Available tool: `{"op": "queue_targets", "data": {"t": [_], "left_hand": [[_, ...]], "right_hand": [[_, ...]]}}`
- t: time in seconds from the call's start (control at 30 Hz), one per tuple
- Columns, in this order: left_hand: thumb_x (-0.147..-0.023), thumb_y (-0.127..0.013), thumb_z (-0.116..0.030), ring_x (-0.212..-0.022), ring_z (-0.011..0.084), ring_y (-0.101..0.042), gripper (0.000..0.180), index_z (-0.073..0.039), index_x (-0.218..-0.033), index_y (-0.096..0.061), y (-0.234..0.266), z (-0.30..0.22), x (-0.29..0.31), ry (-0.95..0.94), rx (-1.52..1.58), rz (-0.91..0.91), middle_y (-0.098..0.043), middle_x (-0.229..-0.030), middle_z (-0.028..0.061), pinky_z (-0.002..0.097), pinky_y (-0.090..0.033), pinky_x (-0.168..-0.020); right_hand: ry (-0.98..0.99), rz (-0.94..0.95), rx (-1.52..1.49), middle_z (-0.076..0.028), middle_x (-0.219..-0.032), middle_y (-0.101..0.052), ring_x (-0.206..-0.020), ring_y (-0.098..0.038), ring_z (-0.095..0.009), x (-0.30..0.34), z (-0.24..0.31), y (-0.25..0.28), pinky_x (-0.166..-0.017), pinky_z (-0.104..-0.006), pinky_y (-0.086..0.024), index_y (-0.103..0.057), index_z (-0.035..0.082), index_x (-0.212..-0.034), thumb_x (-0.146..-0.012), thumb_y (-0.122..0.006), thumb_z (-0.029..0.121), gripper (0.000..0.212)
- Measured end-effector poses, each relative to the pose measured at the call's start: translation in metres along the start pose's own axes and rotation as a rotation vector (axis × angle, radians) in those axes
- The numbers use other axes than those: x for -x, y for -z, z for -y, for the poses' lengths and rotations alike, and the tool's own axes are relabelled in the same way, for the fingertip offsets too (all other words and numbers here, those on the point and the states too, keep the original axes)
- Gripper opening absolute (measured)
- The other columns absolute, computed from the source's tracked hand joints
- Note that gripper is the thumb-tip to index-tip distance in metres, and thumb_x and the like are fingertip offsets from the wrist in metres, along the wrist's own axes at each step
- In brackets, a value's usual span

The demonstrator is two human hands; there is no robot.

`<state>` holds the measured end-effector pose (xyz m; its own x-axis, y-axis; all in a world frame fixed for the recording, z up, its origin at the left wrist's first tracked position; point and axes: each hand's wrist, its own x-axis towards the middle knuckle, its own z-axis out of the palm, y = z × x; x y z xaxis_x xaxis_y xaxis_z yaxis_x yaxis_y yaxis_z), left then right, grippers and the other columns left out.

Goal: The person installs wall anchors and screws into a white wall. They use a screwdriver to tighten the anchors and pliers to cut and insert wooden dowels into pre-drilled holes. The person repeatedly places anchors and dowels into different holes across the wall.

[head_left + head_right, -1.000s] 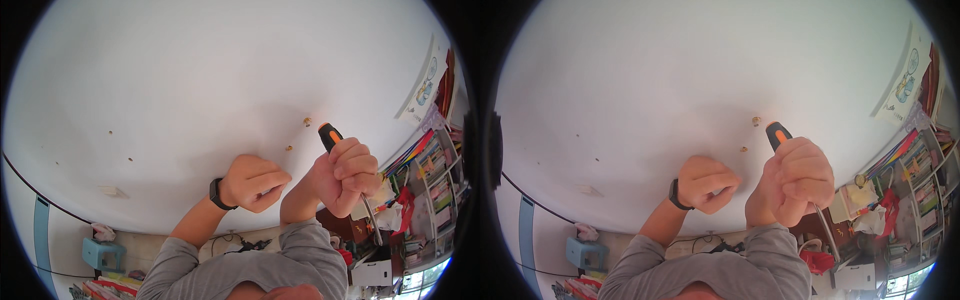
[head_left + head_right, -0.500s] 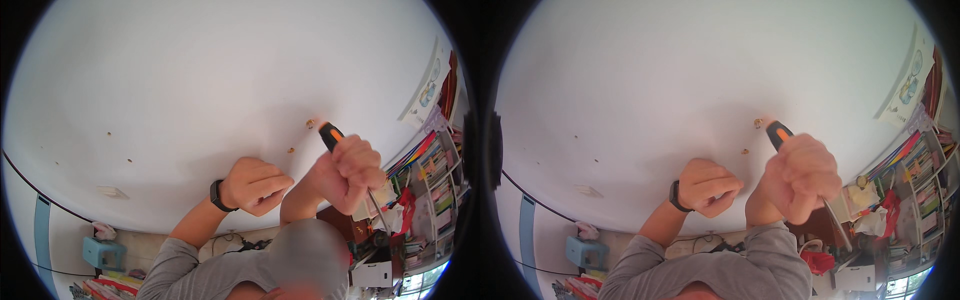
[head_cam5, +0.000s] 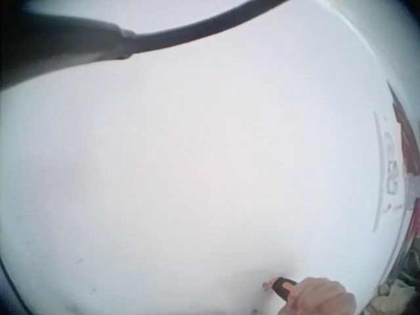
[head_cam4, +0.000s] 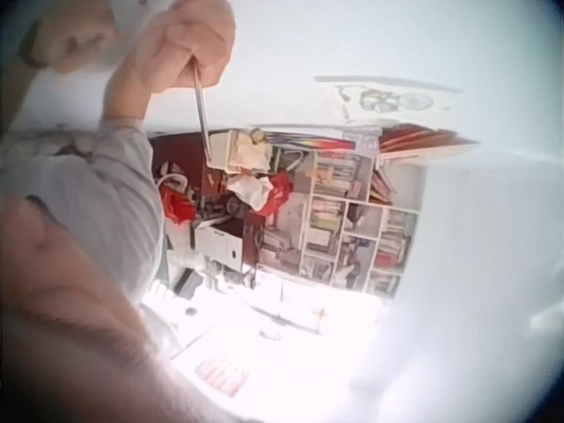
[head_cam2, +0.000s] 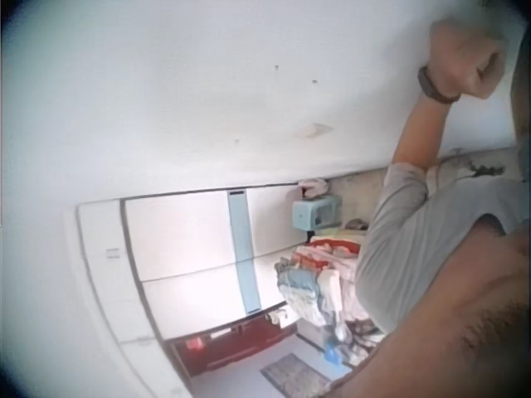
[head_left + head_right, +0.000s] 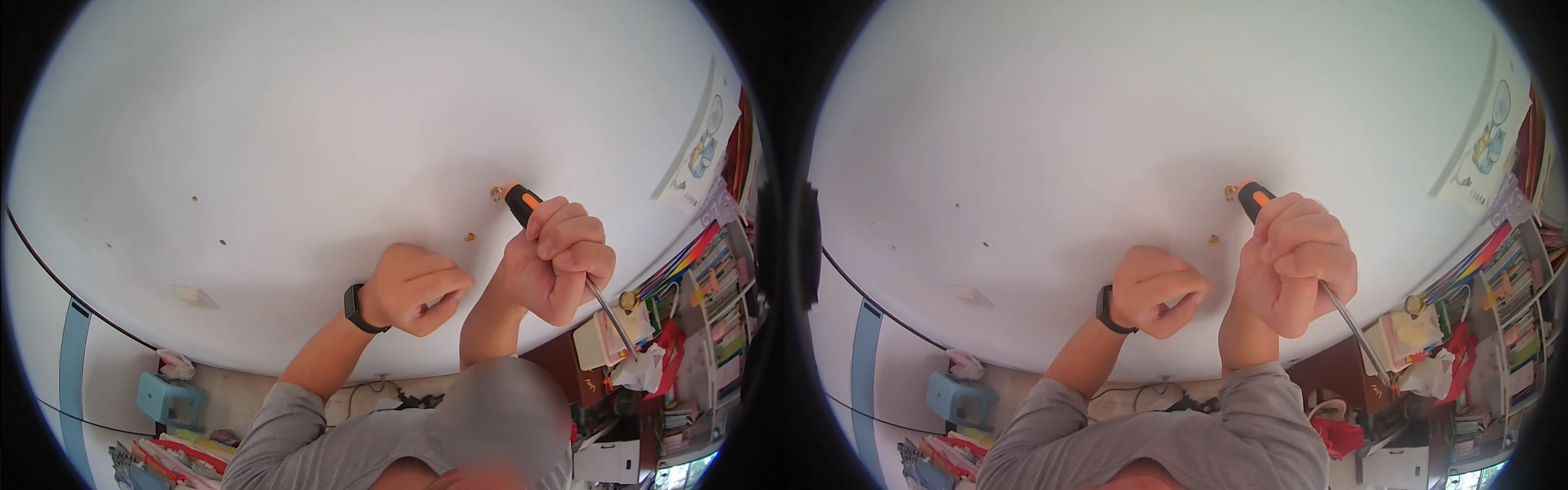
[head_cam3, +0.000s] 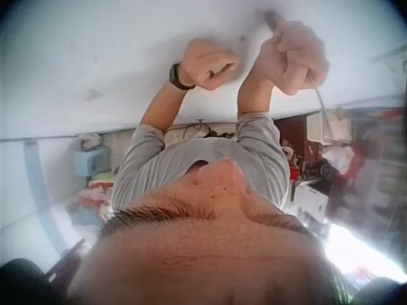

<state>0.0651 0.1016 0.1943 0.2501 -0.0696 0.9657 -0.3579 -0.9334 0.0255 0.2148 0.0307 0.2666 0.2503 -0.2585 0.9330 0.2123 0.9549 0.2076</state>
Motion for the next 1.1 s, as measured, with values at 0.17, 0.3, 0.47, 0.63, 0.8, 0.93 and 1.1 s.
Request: {"op": "queue_targets", "data": {"t": [0.17,0.3,0.47,0.63,0.8,0.93,1.1], "left_hand": [[-0.075,-0.072,0.008,-0.051,0.0177,-0.056,0.022,-0.005,-0.093,-0.07,-0.004,-0.014,-0.018,0.108,-0.028,-0.012,-0.065,-0.072,0.0039,0.0278,-0.041,-0.046],[-0.079,-0.078,0.008,-0.052,0.015,-0.058,0.021,-0.003,-0.095,-0.07,-0.018,-0.035,-0.042,0.25,-0.22,-0.274,-0.068,-0.076,0.0056,0.0255,-0.043,-0.047],[-0.082,-0.082,0.006,-0.053,0.0144,-0.06,0.02,-0.003,-0.096,-0.07,-0.031,-0.023,-0.069,0.235,-0.428,-0.334,-0.069,-0.081,0.006,0.0249,-0.046,-0.049],[-0.089,-0.079,0.001,-0.057,0.0146,-0.064,0.013,-0.004,-0.093,-0.068,-0.022,-0.023,-0.076,0.189,-0.628,-0.123,-0.069,-0.078,0.0058,0.027,-0.042,-0.046],[-0.094,-0.073,-0.003,-0.056,0.0216,-0.059,0.011,-0.004,-0.089,-0.063,-0.017,-0.04,-0.095,0.248,-0.88,0.15,-0.066,-0.077,0.0055,0.0305,-0.042,-0.048],[-0.094,-0.072,-0.003,-0.055,0.0217,-0.056,0.011,-0.004,-0.088,-0.063,-0.018,-0.044,-0.098,0.228,-0.941,0.165,-0.064,-0.075,0.0053,0.0315,-0.041,-0.048],[-0.094,-0.072,-0.002,-0.054,0.0202,-0.055,0.012,-0.005,-0.087,-0.062,-0.025,-0.043,-0.095,0.188,-0.941,0.106,-0.063,-0.074,0.0053,0.0311,-0.04,-0.048]], "right_hand": [[0.036,-0.039,0.086,-0.009,-0.068,-0.054,-0.054,-0.039,-0.017,-0.006,0.036,0.016,-0.051,-0.0333,-0.038,-0.051,0.006,-0.078,-0.078,-0.047,-0.004,0.011],[-0.014,-0.104,0.113,-0.009,-0.067,-0.053,-0.054,-0.039,-0.017,0.006,0.049,0.018,-0.052,-0.0325,-0.037,-0.051,0.006,-0.077,-0.076,-0.046,-0.005,0.012],[-0.072,-0.031,0.16,-0.009,-0.066,-0.052,-0.055,-0.038,-0.016,0.003,0.072,0.039,-0.052,-0.0318,-0.036,-0.052,0.007,-0.076,-0.076,-0.044,-0.004,0.013],[-0.069,-0.017,0.055,-0.008,-0.067,-0.052,-0.056,-0.04,-0.015,0.003,0.087,0.064,-0.053,-0.0316,-0.038,-0.053,0.006,-0.077,-0.077,-0.045,-0.003,0.012],[-0.124,-0.005,-0.041,-0.008,-0.068,-0.052,-0.057,-0.04,-0.015,0.003,0.095,0.09,-0.054,-0.0313,-0.038,-0.053,0.006,-0.078,-0.079,-0.046,-0.004,0.012],[-0.179,-0.026,-0.133,-0.008,-0.068,-0.052,-0.056,-0.04,-0.015,0.004,0.099,0.104,-0.054,-0.0311,-0.038,-0.054,0.006,-0.078,-0.08,-0.045,-0.005,0.014],[-0.236,-0.079,-0.192,-0.008,-0.068,-0.053,-0.056,-0.04,-0.016,0.008,0.108,0.116,-0.054,-0.0305,-0.038,-0.054,0.005,-0.078,-0.08,-0.044,-0.006,0.015]]}}
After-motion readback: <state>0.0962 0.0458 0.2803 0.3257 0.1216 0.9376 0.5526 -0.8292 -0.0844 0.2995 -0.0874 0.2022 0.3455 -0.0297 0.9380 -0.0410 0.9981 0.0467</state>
